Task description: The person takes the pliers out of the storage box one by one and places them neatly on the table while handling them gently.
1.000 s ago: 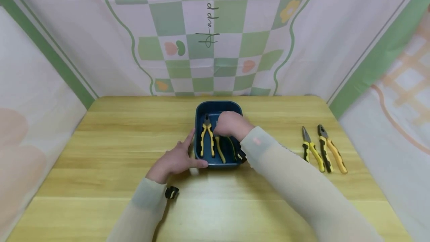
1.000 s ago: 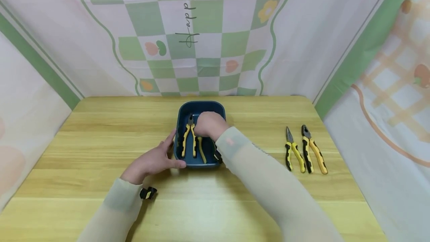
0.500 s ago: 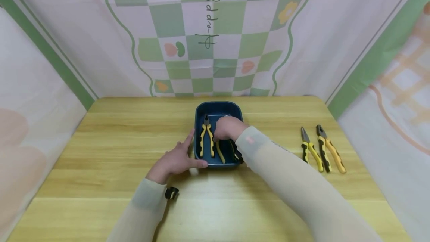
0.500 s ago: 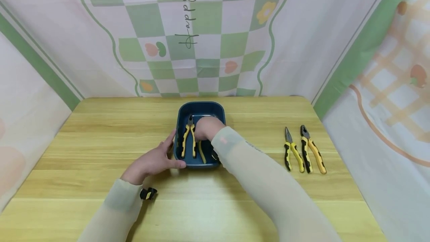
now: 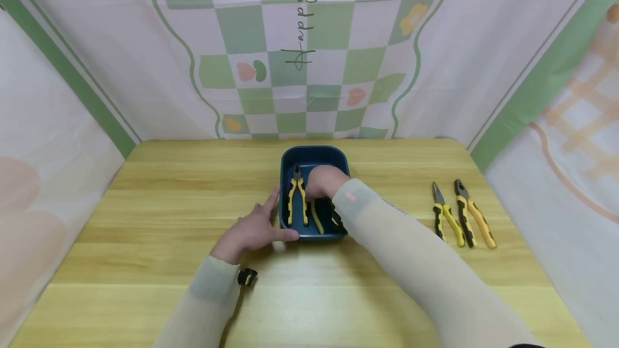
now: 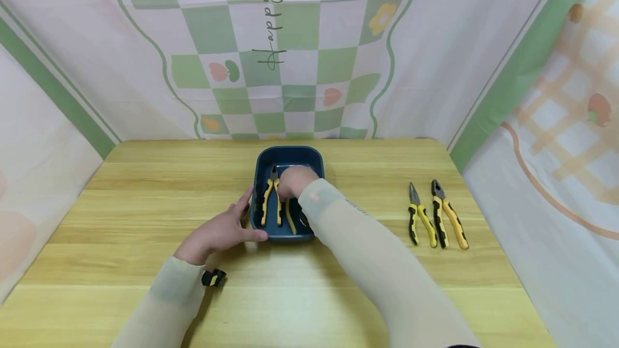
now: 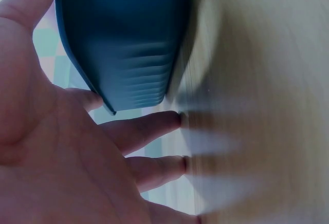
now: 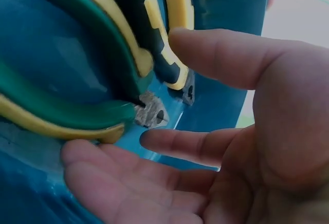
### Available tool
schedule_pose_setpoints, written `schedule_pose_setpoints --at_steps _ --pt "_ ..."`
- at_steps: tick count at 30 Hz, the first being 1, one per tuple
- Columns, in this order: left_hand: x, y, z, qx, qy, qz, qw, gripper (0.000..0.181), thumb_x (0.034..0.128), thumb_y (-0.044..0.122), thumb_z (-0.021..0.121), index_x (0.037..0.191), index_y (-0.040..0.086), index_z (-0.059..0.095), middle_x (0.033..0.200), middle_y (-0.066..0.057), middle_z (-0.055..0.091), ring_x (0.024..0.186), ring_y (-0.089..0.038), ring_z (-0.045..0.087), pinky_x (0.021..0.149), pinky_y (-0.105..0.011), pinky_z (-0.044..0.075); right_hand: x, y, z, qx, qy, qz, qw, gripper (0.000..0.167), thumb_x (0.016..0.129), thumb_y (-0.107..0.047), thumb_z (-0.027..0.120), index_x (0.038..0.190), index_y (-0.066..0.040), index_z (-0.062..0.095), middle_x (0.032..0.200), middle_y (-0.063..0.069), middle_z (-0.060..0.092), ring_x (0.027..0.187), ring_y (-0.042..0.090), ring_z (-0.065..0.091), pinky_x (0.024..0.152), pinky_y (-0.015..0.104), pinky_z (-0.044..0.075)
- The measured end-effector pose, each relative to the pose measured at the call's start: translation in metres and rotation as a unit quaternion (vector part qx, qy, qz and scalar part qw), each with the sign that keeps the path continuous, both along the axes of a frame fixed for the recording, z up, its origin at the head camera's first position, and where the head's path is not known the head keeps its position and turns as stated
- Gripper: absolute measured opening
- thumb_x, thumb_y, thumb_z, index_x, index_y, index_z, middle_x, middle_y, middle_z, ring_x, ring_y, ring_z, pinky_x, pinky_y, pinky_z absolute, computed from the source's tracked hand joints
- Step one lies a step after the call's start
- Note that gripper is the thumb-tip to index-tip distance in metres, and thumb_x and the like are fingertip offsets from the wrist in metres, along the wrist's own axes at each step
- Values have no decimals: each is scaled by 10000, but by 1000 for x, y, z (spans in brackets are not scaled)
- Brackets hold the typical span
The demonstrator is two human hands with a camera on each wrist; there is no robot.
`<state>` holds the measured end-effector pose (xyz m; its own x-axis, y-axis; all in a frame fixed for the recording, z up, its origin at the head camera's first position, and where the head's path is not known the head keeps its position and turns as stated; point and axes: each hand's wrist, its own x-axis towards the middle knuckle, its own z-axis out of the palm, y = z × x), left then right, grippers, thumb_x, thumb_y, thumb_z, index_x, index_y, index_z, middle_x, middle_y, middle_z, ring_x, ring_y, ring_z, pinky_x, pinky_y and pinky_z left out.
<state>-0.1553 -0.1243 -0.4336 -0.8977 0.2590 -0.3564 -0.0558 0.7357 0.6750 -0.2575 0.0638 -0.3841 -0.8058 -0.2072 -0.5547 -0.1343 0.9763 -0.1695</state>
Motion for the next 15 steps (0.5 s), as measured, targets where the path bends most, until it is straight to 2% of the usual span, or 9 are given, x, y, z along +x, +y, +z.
schedule_pose_setpoints --at_steps 7,15 --pt "0 1 0 38 -30 23 10000 1183 754 618 790 1581 433 -36 1595 -238 212 1439 -478 171 1075 -728 107 2 -1 -4 -188 22 -418 9989 236 891 -297 733 940 -68 701 997 79 641 905 243 592 819 350 461" --pt "0 1 -1 -16 -18 12 10000 1174 756 624 784 1579 437 -32 1590 -259 205 1429 -489 195 1058 -740 145 2 0 -4 -146 -18 -354 9993 209 894 -268 725 947 -67 705 1012 76 637 901 230 594 804 334 464"
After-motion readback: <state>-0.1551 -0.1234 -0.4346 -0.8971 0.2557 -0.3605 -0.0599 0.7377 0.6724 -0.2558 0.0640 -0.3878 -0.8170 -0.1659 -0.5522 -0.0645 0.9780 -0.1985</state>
